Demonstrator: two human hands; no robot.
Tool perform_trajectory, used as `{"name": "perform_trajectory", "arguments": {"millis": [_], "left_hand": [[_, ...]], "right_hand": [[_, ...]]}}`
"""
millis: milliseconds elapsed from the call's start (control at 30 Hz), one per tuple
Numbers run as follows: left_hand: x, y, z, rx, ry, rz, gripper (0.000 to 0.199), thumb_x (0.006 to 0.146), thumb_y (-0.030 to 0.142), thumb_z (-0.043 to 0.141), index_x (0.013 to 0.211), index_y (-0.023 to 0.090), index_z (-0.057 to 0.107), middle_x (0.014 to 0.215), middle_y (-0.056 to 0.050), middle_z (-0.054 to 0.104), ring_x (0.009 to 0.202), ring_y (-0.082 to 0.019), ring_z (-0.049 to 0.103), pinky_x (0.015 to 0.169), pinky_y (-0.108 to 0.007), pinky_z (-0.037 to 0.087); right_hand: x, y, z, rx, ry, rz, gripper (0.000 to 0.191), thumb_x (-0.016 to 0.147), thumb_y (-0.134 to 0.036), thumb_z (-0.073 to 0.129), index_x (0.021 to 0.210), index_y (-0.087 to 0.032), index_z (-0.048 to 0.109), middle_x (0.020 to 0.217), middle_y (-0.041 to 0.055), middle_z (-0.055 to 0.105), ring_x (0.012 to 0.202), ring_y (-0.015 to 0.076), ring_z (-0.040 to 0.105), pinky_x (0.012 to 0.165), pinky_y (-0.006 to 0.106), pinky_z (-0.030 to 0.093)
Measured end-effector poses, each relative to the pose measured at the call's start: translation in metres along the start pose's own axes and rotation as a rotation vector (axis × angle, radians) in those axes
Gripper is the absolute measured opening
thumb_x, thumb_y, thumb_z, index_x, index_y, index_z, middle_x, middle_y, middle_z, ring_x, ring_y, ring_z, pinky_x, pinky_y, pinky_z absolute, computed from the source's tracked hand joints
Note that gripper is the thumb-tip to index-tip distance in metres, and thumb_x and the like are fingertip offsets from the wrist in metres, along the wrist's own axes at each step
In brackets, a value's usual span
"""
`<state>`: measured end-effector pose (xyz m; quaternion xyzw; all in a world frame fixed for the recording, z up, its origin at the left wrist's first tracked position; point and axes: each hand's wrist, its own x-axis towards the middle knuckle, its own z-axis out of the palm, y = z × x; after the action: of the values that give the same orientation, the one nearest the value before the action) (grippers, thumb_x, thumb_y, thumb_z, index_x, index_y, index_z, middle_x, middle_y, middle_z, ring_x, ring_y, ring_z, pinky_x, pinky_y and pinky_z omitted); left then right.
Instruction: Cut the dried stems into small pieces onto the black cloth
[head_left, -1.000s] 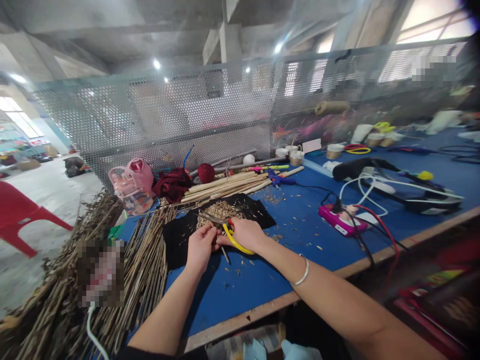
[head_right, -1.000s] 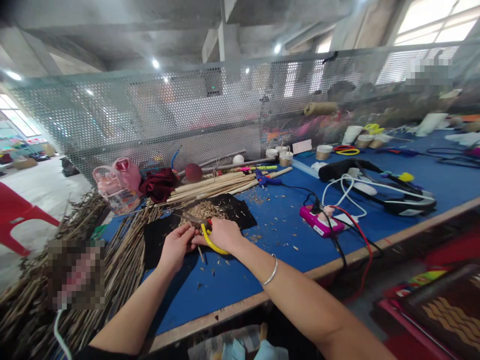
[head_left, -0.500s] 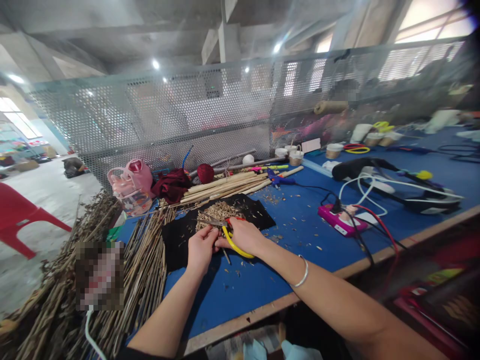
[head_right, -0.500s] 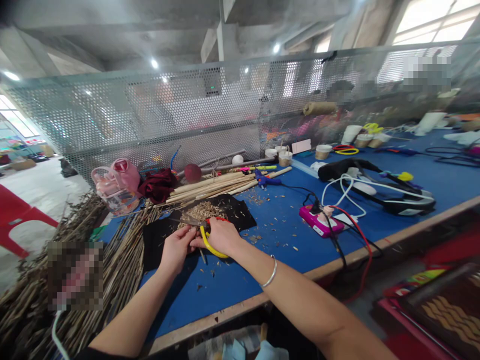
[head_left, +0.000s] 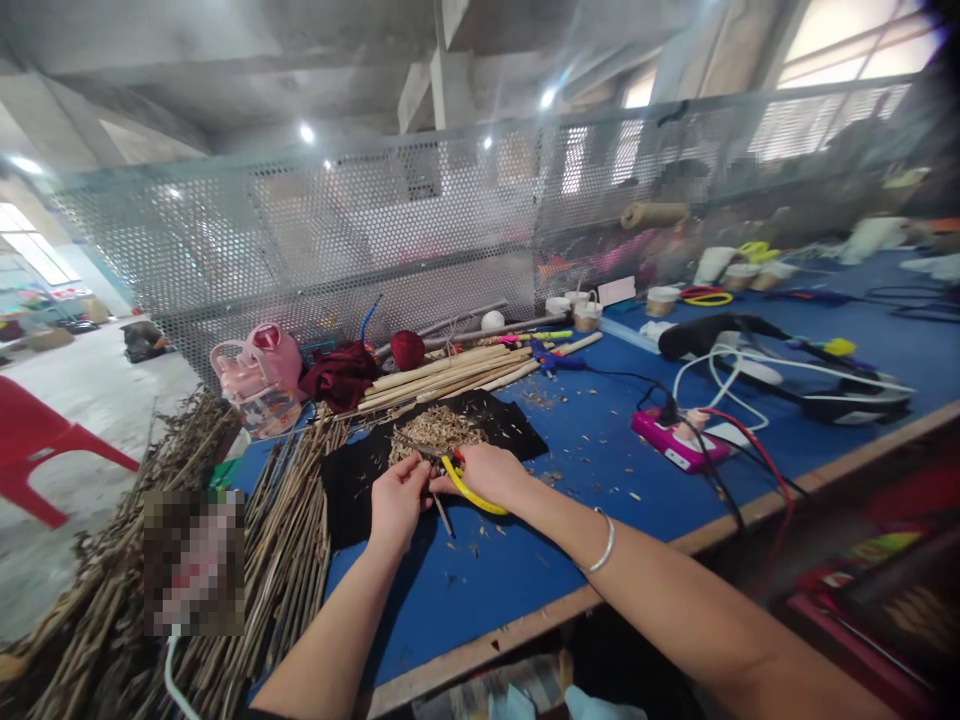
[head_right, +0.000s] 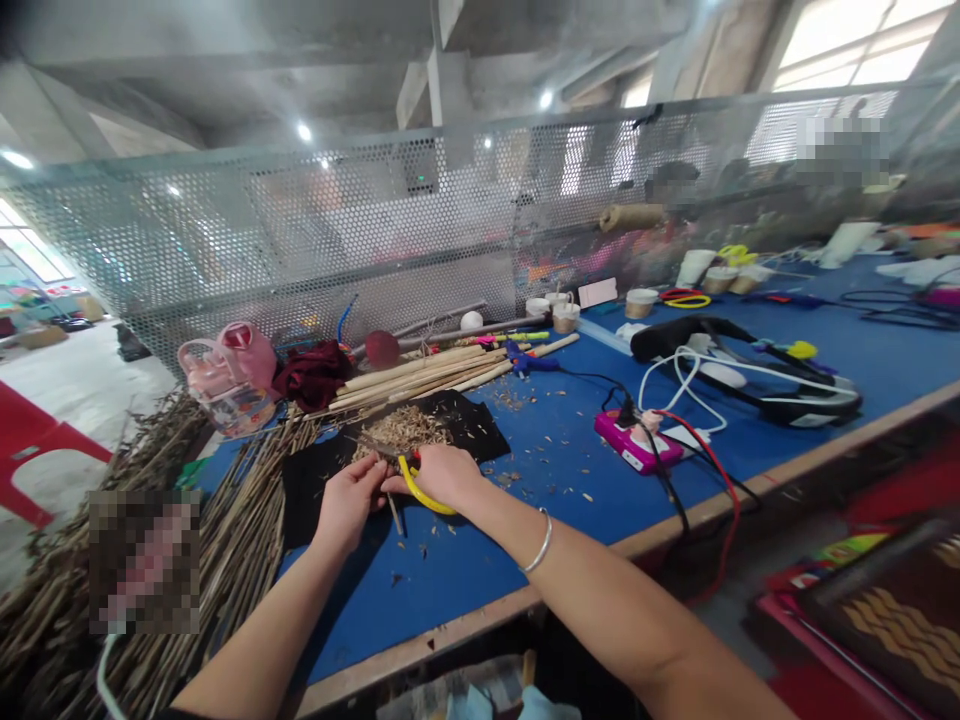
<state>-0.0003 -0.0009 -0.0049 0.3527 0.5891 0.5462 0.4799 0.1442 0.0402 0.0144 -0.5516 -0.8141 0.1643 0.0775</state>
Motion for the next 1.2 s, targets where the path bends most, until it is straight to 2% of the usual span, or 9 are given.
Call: {"name": "perform_trajectory", "arguments": {"millis": [233,433,733,967,1200], "left_hand": [[-0.0015,0.0015,0.0024,-0.002,-0.054,-0.014,0.040,0.076,0.035,0.054,0.113,0.019,0.055,0.064,0.001,0.059,0.047,-0.008,0.054,0.035,-0.015,0.038],[0.0002,-0.0014,0.0021,-0.013,-0.127,0.100,0.032,0.071,0.044,0.058,0.085,0.014,0.060,0.059,0.003,0.052,0.043,-0.005,0.045,0.037,-0.014,0.038],[0.0005,-0.0020,0.0019,-0.068,-0.155,0.062,0.031,0.069,0.044,0.059,0.074,0.014,0.057,0.065,0.000,0.060,0.043,-0.005,0.047,0.039,-0.016,0.037],[-0.0020,0.0008,0.0030,-0.092,-0.194,0.074,0.031,0.070,0.043,0.059,0.072,0.012,0.059,0.049,0.002,0.054,0.040,-0.005,0.043,0.041,-0.017,0.035],[-0.0055,0.0019,0.0039,-0.117,-0.234,0.104,0.033,0.071,0.045,0.058,0.072,0.012,0.060,0.045,0.003,0.051,0.038,-0.005,0.040,0.040,-0.017,0.032]], "right_hand": [[0.0035,0.0008,-0.0009,-0.009,0.005,0.028,0.065,0.063,-0.078,0.043,0.087,-0.021,0.062,0.089,0.0094,0.067,0.084,0.0254,0.063,0.065,0.028,0.044],[0.0031,0.0011,0.0017,-0.091,0.043,0.005,0.069,0.061,-0.079,0.044,0.091,-0.019,0.058,0.088,0.0105,0.066,0.084,0.0264,0.063,0.067,0.030,0.044],[0.0017,0.0045,0.0024,-0.076,0.041,-0.066,0.069,0.061,-0.079,0.044,0.094,-0.019,0.053,0.088,0.0094,0.066,0.081,0.0248,0.063,0.063,0.028,0.040],[-0.0022,0.0012,0.0012,-0.013,0.102,-0.128,0.068,0.059,-0.075,0.053,0.096,-0.017,0.050,0.092,0.0109,0.063,0.086,0.0255,0.061,0.064,0.028,0.039],[-0.0011,0.0007,0.0027,0.025,0.104,-0.141,0.065,0.061,-0.070,0.057,0.097,-0.016,0.050,0.094,0.0111,0.061,0.087,0.0244,0.060,0.065,0.028,0.038]]}}
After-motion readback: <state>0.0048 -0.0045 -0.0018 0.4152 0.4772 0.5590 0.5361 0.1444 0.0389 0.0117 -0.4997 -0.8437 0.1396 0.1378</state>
